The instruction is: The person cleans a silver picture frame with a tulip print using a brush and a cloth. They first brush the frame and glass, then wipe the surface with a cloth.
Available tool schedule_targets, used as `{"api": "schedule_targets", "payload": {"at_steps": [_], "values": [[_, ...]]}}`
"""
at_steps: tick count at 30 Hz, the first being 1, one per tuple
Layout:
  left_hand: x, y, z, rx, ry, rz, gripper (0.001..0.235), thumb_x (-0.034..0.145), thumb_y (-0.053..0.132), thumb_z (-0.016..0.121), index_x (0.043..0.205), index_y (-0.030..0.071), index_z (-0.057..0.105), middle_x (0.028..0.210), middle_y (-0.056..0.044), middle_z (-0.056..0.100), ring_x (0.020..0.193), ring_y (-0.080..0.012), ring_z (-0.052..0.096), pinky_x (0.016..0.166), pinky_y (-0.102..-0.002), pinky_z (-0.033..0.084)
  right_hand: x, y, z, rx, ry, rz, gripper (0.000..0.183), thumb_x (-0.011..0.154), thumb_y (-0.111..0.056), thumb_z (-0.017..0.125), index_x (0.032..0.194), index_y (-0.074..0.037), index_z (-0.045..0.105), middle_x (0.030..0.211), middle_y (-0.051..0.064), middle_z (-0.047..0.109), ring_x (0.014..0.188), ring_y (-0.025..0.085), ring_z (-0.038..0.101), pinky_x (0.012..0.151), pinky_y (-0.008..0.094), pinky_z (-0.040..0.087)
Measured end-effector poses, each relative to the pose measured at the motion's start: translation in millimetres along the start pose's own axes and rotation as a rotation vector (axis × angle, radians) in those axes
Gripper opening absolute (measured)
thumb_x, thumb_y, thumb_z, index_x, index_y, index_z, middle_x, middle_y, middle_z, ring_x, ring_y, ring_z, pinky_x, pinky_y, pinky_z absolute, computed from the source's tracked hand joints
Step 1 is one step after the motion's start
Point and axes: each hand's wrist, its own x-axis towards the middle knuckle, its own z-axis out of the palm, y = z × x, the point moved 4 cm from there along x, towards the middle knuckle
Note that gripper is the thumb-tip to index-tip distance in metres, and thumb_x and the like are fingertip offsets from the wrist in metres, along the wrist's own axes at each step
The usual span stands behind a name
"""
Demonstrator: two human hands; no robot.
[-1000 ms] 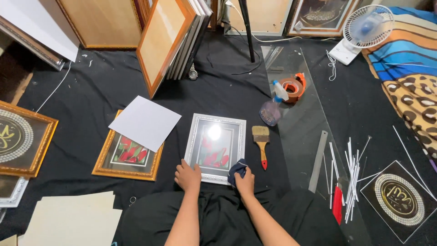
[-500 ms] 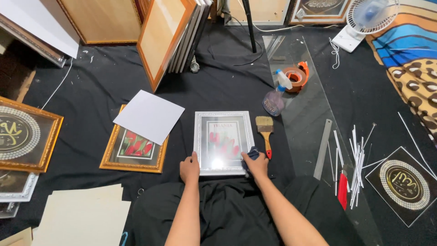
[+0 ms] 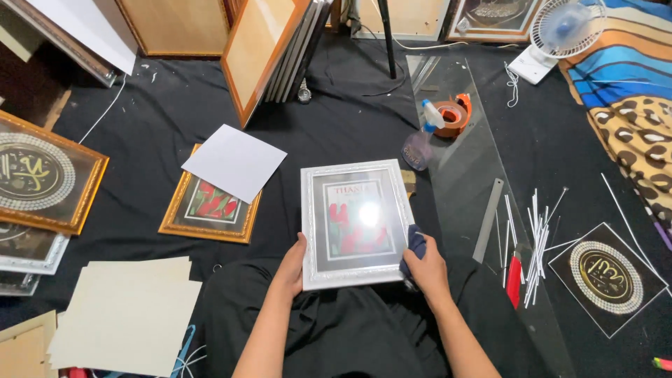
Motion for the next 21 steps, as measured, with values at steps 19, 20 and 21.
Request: {"api": "schedule_targets", "payload": {"at_steps": [19, 20, 21], "values": [[90.8, -138.1, -56.2, -0.049, 0.232, 0.231, 0.089, 0.103, 0.069, 0.024, 0.164, 0.006, 0.012, 0.172, -0.017, 0.005, 0.158, -0.0371, 0.004, 0.131, -0.05, 0.004, 16.9, 34.1, 154.4, -0.161, 0.184, -1.034, 0.03, 0.101, -0.004, 0.049, 0.122, 0.013, 0.061, 0.118, 0.034, 0.059, 0.113, 0.052, 0.06, 0.097, 0.054, 0.05], [127.6, -161.6, -74.7, -0.096, 0.249, 0.259, 0.079, 0.103, 0.07, 0.029, 0.152, 0.009, 0.035, 0.15, -0.014, 0.036, 0.139, -0.031, 0.033, 0.117, -0.045, 0.029, -5.2, 35.9, 177.2, -0.244, 0.072, -1.125, 0.035, 0.099, -0.006, 0.051, 0.129, 0.009, 0.059, 0.131, 0.031, 0.055, 0.125, 0.048, 0.054, 0.106, 0.052, 0.044], [164.8, -184.8, -93.4, -0.142, 0.266, 0.287, 0.074, 0.102, 0.071, 0.035, 0.14, 0.012, 0.059, 0.127, -0.012, 0.068, 0.119, -0.0249, 0.062, 0.104, -0.041, 0.053, -27.3, 38.3, 200.2, -0.327, -0.042, -1.213, 0.041, 0.097, -0.009, 0.053, 0.135, 0.006, 0.056, 0.144, 0.028, 0.052, 0.137, 0.045, 0.048, 0.114, 0.051, 0.038]]}}
